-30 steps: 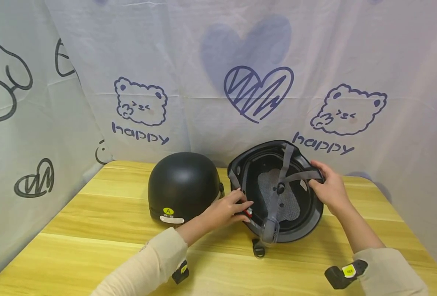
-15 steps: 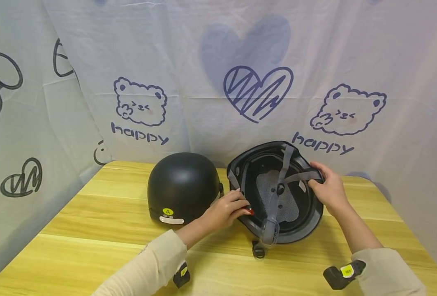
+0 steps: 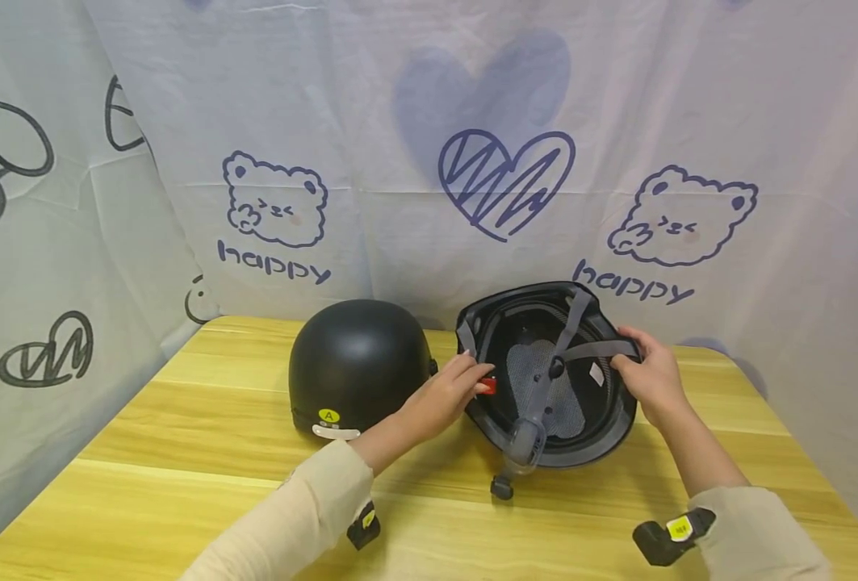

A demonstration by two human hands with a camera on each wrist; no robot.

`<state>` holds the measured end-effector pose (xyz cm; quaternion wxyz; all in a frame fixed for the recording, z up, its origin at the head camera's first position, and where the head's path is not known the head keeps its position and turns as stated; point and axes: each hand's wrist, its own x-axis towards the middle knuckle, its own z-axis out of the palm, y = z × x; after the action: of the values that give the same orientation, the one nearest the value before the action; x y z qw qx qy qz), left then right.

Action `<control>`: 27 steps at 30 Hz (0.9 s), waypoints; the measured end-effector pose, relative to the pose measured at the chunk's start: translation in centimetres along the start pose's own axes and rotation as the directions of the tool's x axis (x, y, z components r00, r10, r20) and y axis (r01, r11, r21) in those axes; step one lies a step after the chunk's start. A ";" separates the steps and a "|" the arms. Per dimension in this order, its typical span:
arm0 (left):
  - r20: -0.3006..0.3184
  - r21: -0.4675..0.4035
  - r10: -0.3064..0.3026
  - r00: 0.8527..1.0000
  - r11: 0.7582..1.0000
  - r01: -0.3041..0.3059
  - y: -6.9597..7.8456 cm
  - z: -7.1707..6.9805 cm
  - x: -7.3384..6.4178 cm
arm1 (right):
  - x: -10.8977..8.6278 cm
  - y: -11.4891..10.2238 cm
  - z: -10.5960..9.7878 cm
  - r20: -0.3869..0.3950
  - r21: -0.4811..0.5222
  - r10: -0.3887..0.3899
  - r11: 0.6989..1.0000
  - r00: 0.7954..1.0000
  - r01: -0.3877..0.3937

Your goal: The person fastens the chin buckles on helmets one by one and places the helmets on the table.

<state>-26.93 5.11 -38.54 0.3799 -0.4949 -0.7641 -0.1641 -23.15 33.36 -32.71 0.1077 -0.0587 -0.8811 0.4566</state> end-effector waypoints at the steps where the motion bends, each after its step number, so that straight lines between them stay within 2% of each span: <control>1: 0.012 -0.002 0.003 1.000 1.000 -0.003 -0.1 0.0 0.1 | 0.0 0.1 0.0 0.002 -0.001 0.002 1.000 1.000 -0.002; 6: 0.057 -0.055 0.000 0.998 0.998 0.003 -0.4 0.0 0.6 | 0.2 0.2 -0.1 0.030 0.006 0.037 0.999 0.999 -0.037; 11: 0.026 -0.073 -0.036 0.999 0.997 0.038 -0.5 -0.2 1.3 | 0.4 0.4 0.4 0.065 0.045 0.090 0.995 0.994 -0.093; 14: 0.021 -0.097 -0.071 0.997 0.993 0.073 -0.6 -0.5 1.8 | 0.5 0.6 0.8 0.075 0.071 0.119 0.990 0.990 -0.125; 21: 0.079 -0.190 -0.159 0.984 0.967 0.172 -0.8 -1.1 2.4 | 0.6 0.6 1.5 0.101 0.147 0.148 0.976 0.984 -0.162; 27: 0.053 -0.177 -0.130 0.990 0.975 0.137 -1.2 -1.2 2.7 | 0.5 0.5 1.7 0.088 0.202 0.173 0.961 0.981 -0.188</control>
<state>-28.10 5.49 -35.61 0.3060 -0.4781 -0.7852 -0.2475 -24.05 32.39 -34.06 0.0407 -0.1113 -0.8224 0.5565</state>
